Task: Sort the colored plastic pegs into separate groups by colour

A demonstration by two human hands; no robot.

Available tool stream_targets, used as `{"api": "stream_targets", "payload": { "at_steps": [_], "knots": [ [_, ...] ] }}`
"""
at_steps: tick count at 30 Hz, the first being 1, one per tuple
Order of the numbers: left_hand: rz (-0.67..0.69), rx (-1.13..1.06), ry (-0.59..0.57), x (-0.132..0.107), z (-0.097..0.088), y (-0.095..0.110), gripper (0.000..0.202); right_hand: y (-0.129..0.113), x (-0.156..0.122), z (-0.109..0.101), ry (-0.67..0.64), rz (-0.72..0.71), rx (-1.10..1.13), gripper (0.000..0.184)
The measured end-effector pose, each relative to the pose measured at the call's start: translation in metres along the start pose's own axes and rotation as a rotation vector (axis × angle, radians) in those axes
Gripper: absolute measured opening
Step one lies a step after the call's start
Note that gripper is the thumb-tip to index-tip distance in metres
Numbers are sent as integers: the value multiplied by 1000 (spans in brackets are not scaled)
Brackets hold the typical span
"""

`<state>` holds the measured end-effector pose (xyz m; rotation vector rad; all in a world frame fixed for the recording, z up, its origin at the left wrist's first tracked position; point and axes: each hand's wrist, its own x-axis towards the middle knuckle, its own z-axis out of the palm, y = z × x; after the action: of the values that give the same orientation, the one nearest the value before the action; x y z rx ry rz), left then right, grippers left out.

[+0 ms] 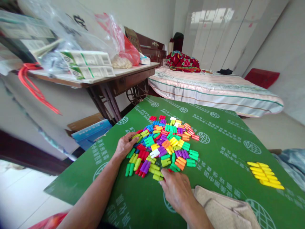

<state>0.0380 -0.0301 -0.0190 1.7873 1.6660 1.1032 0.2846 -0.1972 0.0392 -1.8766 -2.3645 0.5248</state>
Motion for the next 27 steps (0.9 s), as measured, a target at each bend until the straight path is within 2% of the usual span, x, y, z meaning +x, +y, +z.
{"api": "stream_targets", "payload": {
  "at_steps": [8, 13, 18, 27],
  "knots": [
    [26, 24, -1, -3, -2, 7, 40, -40, 19, 18, 320, -262, 33, 18],
    [28, 22, 6, -3, -3, 8, 38, -54, 37, 32, 360, -370, -4, 37],
    [22, -14, 1, -2, 1, 3, 39, -43, 41, 41, 405, -363, 6, 16],
    [11, -21, -1, -3, 2, 2, 38, -13, 36, 42, 488, -272, 23, 11]
  ]
}}
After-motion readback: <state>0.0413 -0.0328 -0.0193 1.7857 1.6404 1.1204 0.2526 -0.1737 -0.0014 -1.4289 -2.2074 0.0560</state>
